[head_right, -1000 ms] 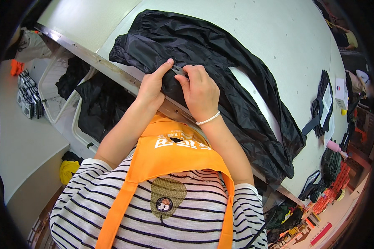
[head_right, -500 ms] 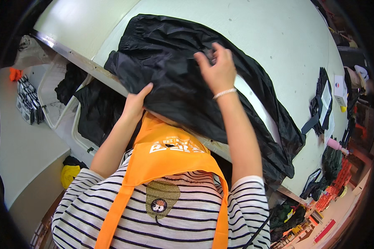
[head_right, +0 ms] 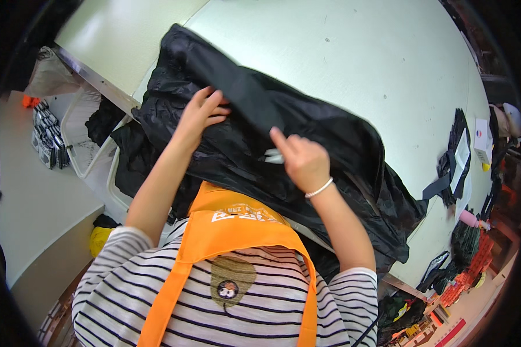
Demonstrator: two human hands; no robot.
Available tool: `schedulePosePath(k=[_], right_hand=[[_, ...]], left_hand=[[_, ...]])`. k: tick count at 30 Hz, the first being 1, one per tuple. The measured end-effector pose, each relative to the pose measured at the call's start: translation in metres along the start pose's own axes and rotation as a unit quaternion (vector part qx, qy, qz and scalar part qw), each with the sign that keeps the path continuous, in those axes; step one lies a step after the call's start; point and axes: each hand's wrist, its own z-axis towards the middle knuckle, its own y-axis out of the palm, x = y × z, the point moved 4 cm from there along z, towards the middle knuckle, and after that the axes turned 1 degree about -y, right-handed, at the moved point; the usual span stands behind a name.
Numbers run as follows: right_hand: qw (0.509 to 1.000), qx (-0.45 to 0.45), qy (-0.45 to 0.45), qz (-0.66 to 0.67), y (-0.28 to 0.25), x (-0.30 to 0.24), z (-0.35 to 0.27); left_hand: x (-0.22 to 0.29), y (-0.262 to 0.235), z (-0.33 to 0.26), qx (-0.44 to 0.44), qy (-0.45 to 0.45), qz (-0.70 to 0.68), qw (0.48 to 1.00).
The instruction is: The person folds black pants on a white table, aligns the edges, and stacks them. The person also uses a small tool to remove loose threads from the fabric before folding. The folded pants are placed in a neat pile on the table.
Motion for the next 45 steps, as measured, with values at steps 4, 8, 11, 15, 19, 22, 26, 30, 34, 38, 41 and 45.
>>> schedulePosePath(k=[4, 8, 11, 15, 19, 22, 26, 30, 34, 38, 41, 45], right_hand=[[0.985, -0.116, 0.023, 0.127, 0.032, -0.029, -0.044], [0.91, 0.058, 0.197, 0.361, 0.011, -0.016, -0.02], [0.896, 0.158, 0.244, 0.335, -0.006, 0.005, 0.025], [0.884, 0.146, 0.238, 0.374, 0.006, -0.001, 0.066], [0.87, 0.02, 0.224, 0.438, 0.041, -0.025, 0.071], [0.9, -0.026, 0.15, 0.408, 0.065, -0.054, 0.064], [0.868, -0.06, 0.137, 0.474, 0.077, -0.077, 0.054], [0.877, 0.118, 0.229, 0.405, 0.046, -0.05, 0.062], [0.883, 0.1, 0.25, 0.384, 0.031, -0.034, 0.074], [0.902, 0.1, 0.24, 0.346, 0.035, -0.036, 0.074], [0.87, 0.19, 0.247, 0.382, 0.034, -0.037, 0.071], [0.869, 0.075, 0.249, 0.421, 0.024, -0.056, 0.063]], left_hand=[[-0.015, 0.03, 0.028, 0.001, -0.022, -0.171, 0.985], [-0.008, 0.032, 0.013, -0.017, -0.017, -0.285, 0.958], [-0.005, 0.03, 0.001, -0.063, -0.009, -0.311, 0.948], [-0.013, 0.019, -0.009, -0.19, -0.014, -0.328, 0.925], [-0.032, -0.002, -0.014, -0.063, -0.06, -0.305, 0.948], [-0.033, -0.02, -0.014, 0.089, -0.024, -0.159, 0.983], [-0.042, -0.038, -0.01, 0.043, -0.027, -0.2, 0.979], [-0.036, -0.043, -0.023, 0.016, -0.03, -0.298, 0.954], [-0.024, -0.038, -0.033, -0.036, -0.012, -0.343, 0.939], [-0.016, -0.04, -0.039, -0.062, -0.051, -0.265, 0.961], [-0.013, -0.043, -0.047, -0.039, -0.06, -0.129, 0.989], [-0.01, -0.038, -0.048, -0.022, -0.048, -0.18, 0.982]])
